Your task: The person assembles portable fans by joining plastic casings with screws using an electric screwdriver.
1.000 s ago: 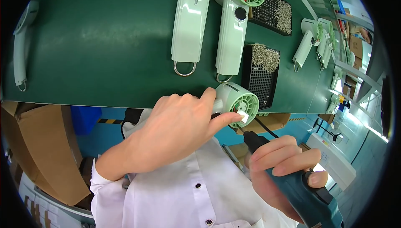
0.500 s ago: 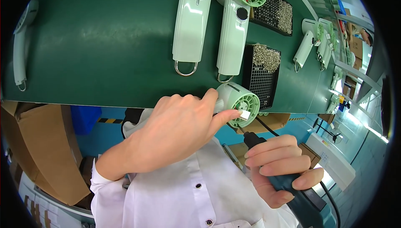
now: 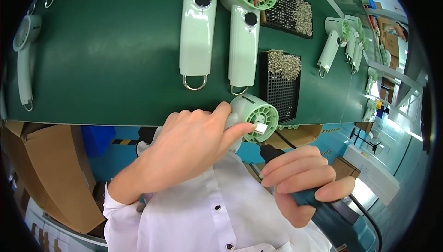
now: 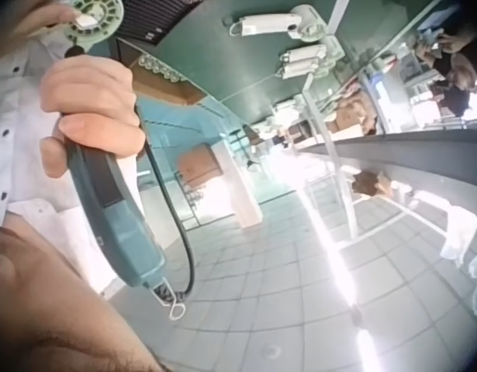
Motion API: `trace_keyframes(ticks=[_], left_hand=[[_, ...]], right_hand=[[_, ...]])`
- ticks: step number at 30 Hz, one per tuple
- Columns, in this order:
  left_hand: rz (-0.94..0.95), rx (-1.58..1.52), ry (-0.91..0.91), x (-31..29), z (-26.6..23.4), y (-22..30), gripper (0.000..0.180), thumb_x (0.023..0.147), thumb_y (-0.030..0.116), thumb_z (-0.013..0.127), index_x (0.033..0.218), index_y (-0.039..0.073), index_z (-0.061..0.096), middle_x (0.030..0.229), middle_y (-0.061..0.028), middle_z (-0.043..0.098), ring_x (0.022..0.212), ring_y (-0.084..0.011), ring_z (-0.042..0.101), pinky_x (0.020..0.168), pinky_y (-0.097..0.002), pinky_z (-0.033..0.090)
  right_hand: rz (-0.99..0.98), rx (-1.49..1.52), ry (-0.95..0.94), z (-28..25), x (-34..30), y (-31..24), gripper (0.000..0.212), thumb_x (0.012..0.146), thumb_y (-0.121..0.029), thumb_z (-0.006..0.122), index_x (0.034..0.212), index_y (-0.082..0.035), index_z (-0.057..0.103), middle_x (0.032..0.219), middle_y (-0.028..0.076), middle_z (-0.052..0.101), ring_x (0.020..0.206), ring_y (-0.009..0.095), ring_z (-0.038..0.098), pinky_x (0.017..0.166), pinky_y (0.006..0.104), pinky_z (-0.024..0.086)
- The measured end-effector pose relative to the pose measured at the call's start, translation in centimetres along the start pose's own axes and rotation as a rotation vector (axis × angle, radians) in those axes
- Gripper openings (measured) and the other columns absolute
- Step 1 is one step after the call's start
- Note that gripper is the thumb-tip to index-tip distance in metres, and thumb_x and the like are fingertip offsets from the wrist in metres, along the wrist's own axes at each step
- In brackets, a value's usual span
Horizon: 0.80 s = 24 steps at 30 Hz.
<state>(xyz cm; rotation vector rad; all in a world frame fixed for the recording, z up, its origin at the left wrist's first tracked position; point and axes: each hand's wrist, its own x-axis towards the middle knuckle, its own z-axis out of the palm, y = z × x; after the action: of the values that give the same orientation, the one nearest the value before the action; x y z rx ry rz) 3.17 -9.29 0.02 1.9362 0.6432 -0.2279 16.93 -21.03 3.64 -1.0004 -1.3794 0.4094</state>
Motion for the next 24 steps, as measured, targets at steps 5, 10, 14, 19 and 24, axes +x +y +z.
trace_keyframes(ticks=[5,10,14,19,24], left_hand=[[-0.046,-0.030,-0.032,-0.1,-0.4,0.0,0.039,0.095,0.038,0.056,0.094,-0.001,0.057,0.057,-0.0156,0.058,0.056,-0.0352,0.059,0.053,-0.0428,0.044],[-0.041,-0.049,-0.038,0.1,-0.9,0.5,0.033,0.094,0.032,0.059,0.094,-0.001,0.058,0.058,-0.0150,0.059,0.054,-0.0333,0.059,0.052,-0.0385,0.044],[0.004,-0.110,0.036,0.3,-0.4,0.5,0.038,0.093,0.036,0.060,0.085,0.000,0.054,0.055,-0.0156,0.057,0.050,-0.0361,0.058,0.049,-0.0420,0.045],[-0.030,-0.099,0.035,0.5,-0.3,0.7,0.037,0.091,0.036,0.063,0.086,0.000,0.057,0.055,-0.0156,0.058,0.050,-0.0360,0.058,0.048,-0.0408,0.045],[-0.032,-0.091,0.066,0.5,-0.1,0.7,0.036,0.090,0.035,0.064,0.085,0.000,0.058,0.055,-0.0159,0.057,0.049,-0.0359,0.057,0.047,-0.0400,0.044]], right_hand=[[-0.126,0.114,0.261,-1.8,0.4,-1.7,0.040,0.096,-0.033,0.055,0.112,-0.002,0.037,0.072,0.010,0.055,0.046,0.023,0.059,0.037,0.0325,0.050],[-0.014,-0.147,0.488,-5.2,-0.1,-0.3,0.031,0.099,-0.030,0.040,0.113,-0.003,0.047,0.072,0.010,0.048,0.038,0.020,0.045,0.036,0.0340,0.040],[0.053,-0.230,0.515,-6.2,-1.0,0.8,0.027,0.098,-0.026,0.039,0.114,-0.005,0.046,0.071,0.011,0.049,0.037,0.020,0.045,0.034,0.0346,0.040],[0.100,-0.211,0.553,-6.6,-1.4,1.6,0.024,0.098,-0.024,0.040,0.113,-0.006,0.046,0.070,0.011,0.050,0.035,0.020,0.045,0.033,0.0345,0.041],[0.113,-0.244,0.549,-6.7,-1.7,2.0,0.021,0.097,-0.023,0.041,0.110,-0.007,0.046,0.068,0.011,0.050,0.034,0.020,0.044,0.031,0.0334,0.041]])
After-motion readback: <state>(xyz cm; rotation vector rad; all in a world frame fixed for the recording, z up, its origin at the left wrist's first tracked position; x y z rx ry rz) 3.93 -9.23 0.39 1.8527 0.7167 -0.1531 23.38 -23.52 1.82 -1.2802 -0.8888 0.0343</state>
